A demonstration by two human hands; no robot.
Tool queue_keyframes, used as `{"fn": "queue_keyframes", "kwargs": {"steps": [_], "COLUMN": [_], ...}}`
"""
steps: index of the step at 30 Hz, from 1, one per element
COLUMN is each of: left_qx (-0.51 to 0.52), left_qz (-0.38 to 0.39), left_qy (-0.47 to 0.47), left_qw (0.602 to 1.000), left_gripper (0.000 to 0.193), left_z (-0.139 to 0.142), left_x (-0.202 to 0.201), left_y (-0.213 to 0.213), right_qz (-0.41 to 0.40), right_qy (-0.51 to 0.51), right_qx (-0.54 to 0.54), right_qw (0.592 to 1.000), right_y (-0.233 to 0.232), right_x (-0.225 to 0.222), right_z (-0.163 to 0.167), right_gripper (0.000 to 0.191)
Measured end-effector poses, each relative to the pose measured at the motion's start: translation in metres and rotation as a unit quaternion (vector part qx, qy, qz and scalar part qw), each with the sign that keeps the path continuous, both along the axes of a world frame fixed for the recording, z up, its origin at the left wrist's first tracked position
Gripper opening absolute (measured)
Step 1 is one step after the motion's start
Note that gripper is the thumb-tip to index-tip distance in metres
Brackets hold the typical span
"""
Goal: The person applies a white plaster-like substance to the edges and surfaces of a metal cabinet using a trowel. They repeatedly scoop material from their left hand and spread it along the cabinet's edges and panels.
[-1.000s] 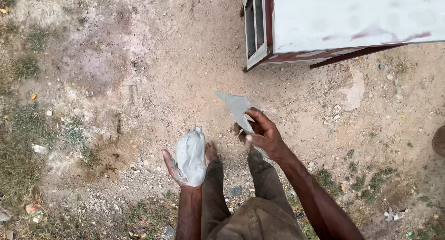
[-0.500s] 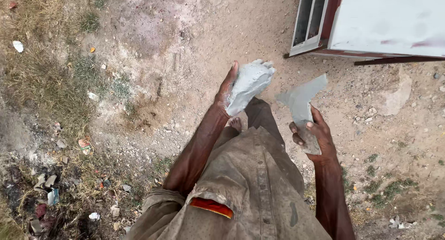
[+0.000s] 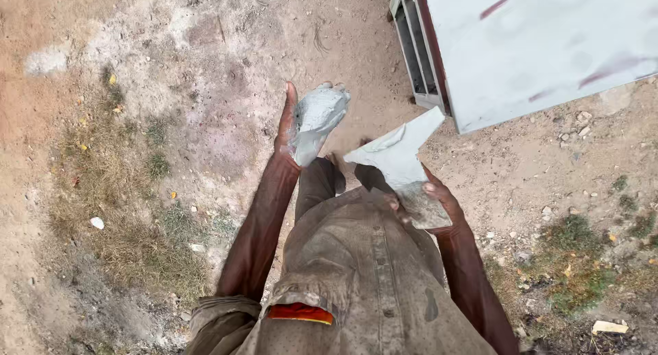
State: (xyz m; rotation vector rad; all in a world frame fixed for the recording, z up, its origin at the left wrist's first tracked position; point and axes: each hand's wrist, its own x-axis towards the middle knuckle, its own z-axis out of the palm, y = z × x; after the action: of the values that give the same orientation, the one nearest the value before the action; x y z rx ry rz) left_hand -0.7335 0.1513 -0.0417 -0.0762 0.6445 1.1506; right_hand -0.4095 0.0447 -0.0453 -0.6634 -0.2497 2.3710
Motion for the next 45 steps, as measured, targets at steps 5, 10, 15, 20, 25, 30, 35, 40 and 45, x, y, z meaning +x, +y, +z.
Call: {"fn": "queue_keyframes", "kwargs": {"steps": [5,10,15,20,25,30,35,40,45], "left_qx": [-0.032,-0.097,-0.161,-0.217,-0.225,-0.26,-0.343,-0.297,-0.308], "left_qz": [-0.016,-0.087,-0.233,-0.342,-0.392,-0.393,-0.444,-0.481,-0.48], "left_qy": [-0.045,-0.125,-0.102,-0.081,-0.024,-0.039,-0.226,-0.09,0.037], "left_qw": [0.998,0.984,0.954,0.911,0.892,0.881,0.797,0.82,0.821], "left_gripper": [0.086,0.084,0.085,0.084,0.084,0.086,0.089,0.091,0.091], "left_z": [-0.009,-0.037,-0.058,-0.064,-0.082,-0.112,-0.153,-0.205,-0.233], "left_x": [-0.043,-0.072,-0.114,-0.14,-0.131,-0.118,-0.119,-0.141,-0.158], "left_y": [0.049,0.103,0.157,0.193,0.199,0.182,0.193,0.22,0.26], "right_qz": [-0.209,-0.347,-0.546,-0.68,-0.743,-0.519,-0.435,-0.461,-0.495], "right_qy": [0.124,0.171,0.159,0.115,-0.087,-0.718,-0.856,-0.872,-0.864], "right_qx": [0.012,0.033,0.009,-0.036,-0.037,-0.07,-0.053,-0.044,-0.01], "right_qw": [0.97,0.921,0.822,0.723,0.663,0.459,0.273,0.16,0.088], "right_y": [0.032,0.054,0.041,0.002,-0.005,0.033,0.074,0.106,0.122], "right_x": [-0.021,-0.086,-0.2,-0.279,-0.282,-0.253,-0.218,-0.196,-0.164], "right_z": [-0.019,-0.021,-0.032,-0.03,-0.051,-0.113,-0.19,-0.247,-0.277], "right_gripper": [0.07,0.069,0.067,0.058,0.055,0.073,0.082,0.083,0.083]}}
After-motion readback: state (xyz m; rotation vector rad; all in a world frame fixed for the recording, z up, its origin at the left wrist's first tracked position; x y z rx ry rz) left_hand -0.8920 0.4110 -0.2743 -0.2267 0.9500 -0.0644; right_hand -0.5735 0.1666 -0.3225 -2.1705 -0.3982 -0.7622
